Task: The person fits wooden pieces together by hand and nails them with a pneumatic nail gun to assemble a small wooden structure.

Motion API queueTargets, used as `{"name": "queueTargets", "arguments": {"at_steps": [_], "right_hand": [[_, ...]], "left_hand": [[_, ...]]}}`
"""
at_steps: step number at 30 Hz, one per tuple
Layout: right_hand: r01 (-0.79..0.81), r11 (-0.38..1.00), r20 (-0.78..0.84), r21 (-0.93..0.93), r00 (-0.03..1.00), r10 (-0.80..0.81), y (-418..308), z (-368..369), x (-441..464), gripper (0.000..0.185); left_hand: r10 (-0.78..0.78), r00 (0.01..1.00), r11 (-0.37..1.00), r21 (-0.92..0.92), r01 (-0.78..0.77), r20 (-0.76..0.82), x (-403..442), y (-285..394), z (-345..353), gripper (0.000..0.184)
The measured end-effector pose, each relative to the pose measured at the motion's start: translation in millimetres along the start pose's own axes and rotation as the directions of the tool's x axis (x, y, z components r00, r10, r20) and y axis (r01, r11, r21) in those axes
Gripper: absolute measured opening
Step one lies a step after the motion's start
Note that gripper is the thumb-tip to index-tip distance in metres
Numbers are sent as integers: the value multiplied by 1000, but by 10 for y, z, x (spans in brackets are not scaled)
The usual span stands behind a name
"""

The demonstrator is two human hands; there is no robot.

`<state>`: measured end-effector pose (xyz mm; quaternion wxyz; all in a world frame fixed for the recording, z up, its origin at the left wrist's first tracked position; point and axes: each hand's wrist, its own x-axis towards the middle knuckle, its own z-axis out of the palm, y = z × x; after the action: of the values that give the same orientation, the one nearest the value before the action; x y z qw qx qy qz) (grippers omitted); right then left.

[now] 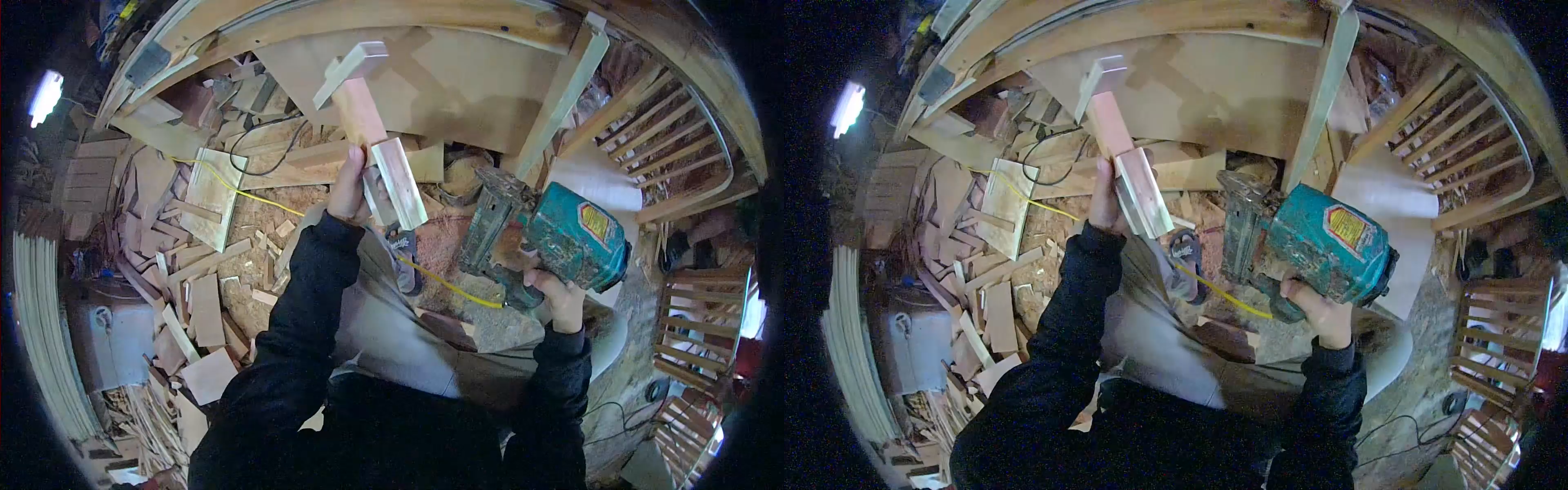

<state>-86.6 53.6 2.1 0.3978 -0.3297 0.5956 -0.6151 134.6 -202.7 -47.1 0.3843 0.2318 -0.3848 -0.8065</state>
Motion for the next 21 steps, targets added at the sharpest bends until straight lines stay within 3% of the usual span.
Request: {"name": "queueTargets", "arguments": {"at_steps": [1,3,5,7,8,11,12,13,14,16,21], "right_hand": [[-19,999,-33,28,999,20,4,-2,-10,10],[-10,999,-12,52,1000,11,30,-11,-8,11],[-60,996,-27,67,998,62,-2,50,-20,12],[-87,995,-43,39,995,88,-69,120,-53,12],[-109,994,-50,8,993,109,-111,151,-54,11],[-20,1000,49,1,999,20,-202,238,-26,12],[-28,999,71,44,997,24,-215,270,-25,14],[-32,999,71,45,997,28,-206,270,-24,14],[-54,998,99,-33,993,57,-189,268,-27,21],[-80,993,152,-91,984,93,-152,267,-27,29],[-24,990,173,-139,984,48,-34,270,-28,31]], "left_hand": [[-6,1000,1000,22,6,8,-5,53,62,71],[-10,1000,991,134,8,17,-35,107,213,44],[-18,999,986,166,25,-45,-35,117,381,43],[73,976,986,165,-38,-207,-20,117,550,41],[96,988,983,169,-75,-120,-1,98,458,36],[18,994,999,53,-12,-109,26,86,409,33],[20,1000,994,105,-19,-12,79,14,188,45],[17,1000,994,105,-16,-15,75,14,211,45],[94,995,969,231,-84,-30,71,-3,242,47],[217,976,933,295,-208,1,73,-55,350,37],[234,972,898,387,-208,-21,-25,-56,456,37]]}}
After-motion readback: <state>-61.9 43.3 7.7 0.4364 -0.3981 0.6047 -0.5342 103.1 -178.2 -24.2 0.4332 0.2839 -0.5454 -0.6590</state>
